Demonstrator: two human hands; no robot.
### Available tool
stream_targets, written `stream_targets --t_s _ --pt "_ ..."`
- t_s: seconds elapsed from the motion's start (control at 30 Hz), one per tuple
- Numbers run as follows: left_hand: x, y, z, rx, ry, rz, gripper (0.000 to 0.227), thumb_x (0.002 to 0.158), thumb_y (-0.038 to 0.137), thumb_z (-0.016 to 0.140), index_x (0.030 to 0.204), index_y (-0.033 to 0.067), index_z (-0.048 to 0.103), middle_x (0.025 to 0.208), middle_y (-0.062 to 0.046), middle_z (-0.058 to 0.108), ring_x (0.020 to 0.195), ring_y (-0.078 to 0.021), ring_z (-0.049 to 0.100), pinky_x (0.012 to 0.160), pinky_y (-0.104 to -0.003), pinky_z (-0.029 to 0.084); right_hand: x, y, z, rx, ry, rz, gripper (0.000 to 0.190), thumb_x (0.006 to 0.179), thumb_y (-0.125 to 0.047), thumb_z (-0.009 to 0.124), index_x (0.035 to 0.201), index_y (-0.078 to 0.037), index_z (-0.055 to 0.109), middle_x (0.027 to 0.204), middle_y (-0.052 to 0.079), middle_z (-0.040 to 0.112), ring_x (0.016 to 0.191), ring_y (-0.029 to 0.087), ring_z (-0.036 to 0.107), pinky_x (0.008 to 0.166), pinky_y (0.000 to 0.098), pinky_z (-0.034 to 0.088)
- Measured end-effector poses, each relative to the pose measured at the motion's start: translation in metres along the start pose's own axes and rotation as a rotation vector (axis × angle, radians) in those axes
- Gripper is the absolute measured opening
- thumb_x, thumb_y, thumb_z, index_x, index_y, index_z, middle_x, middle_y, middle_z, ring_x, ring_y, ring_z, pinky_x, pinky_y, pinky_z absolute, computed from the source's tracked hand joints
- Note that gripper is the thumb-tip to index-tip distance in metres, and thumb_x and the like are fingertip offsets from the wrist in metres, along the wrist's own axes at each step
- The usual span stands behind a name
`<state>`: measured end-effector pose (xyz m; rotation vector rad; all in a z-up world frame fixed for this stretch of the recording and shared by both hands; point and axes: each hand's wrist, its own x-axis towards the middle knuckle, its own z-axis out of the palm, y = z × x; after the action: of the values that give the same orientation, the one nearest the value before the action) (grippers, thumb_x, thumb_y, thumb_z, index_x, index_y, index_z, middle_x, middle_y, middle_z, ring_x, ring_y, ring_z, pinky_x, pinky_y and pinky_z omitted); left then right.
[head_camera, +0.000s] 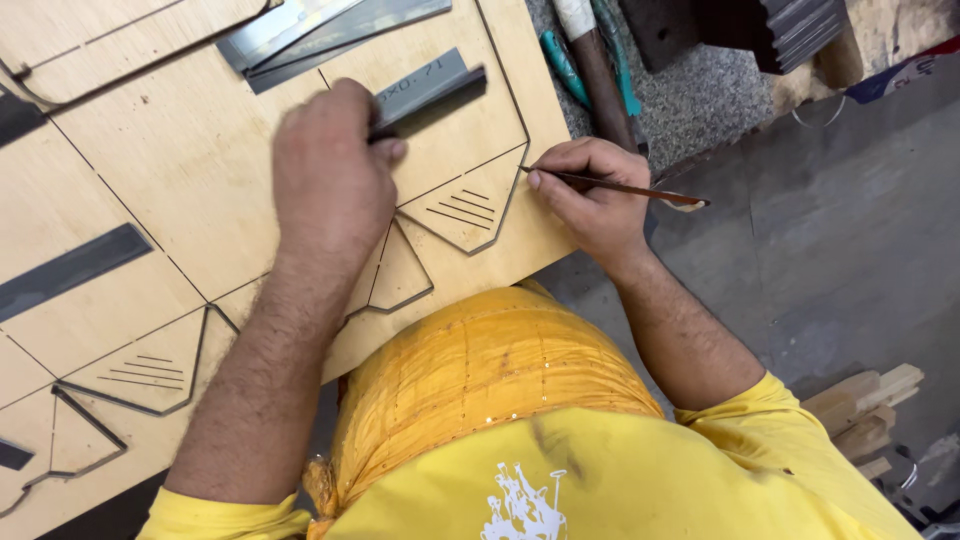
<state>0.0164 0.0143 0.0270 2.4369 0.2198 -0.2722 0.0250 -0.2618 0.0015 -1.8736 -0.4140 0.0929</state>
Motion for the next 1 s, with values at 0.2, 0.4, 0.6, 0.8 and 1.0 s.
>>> stream_targets --t_s 0.2,0.4,0.6,0.8,1.0 --pt "0.0 -0.01 0.001 0.139 0.266 0.179 0.043 0.086 0.028 0.087 0.115 0.0005 0.071 0.116 -0.015 0.059 0.113 -0.0304 0.049 0.098 -0.051 0.037 0.001 -0.001 0.001 0.011 -0.007 0.008 0.011 0.093 0.004 0.08 0.098 0.004 0.07 0.097 0.012 0.074 0.086 0.013 0.07 0.078 0.0248 0.057" --pt "0.013 0.004 -0.002 0.277 -0.012 0.056 0.041 0.087 0.03 0.082 0.108 -0.0024 0.069 0.11 -0.017 0.059 0.11 -0.0304 0.05 0.094 -0.054 0.037 0.002 -0.003 0.001 -0.019 -0.009 -0.005 0.011 0.092 0.006 0.08 0.097 0.005 0.07 0.096 0.011 0.074 0.085 0.013 0.07 0.077 0.0247 0.057" --pt "0.007 0.013 -0.001 0.218 -0.107 0.021 0.039 0.09 0.021 0.079 0.119 -0.0009 0.063 0.108 -0.016 0.06 0.107 -0.0295 0.054 0.098 -0.053 0.039 0.001 -0.004 0.004 0.024 0.001 0.007 0.011 0.091 0.008 0.079 0.097 0.005 0.069 0.097 0.011 0.073 0.087 0.013 0.07 0.079 0.0248 0.057" --pt "-0.002 0.002 0.002 0.135 0.136 0.199 0.038 0.083 0.026 0.082 0.11 0.0027 0.067 0.11 -0.016 0.06 0.105 -0.0302 0.054 0.093 -0.05 0.04 -0.001 -0.002 0.005 0.002 0.02 0.01 0.012 0.091 0.008 0.08 0.098 0.005 0.071 0.097 0.011 0.074 0.087 0.013 0.069 0.079 0.0243 0.056" --pt "-0.038 -0.056 -0.042 -0.008 0.241 0.148 0.03 0.09 0.022 0.083 0.112 0.006 0.071 0.114 -0.011 0.066 0.112 -0.0325 0.056 0.1 -0.048 0.043 -0.003 0.001 0.003 0.012 0.019 0.031 0.012 0.095 0.007 0.081 0.102 0.005 0.071 0.099 0.009 0.073 0.086 0.011 0.068 0.08 0.0221 0.055"
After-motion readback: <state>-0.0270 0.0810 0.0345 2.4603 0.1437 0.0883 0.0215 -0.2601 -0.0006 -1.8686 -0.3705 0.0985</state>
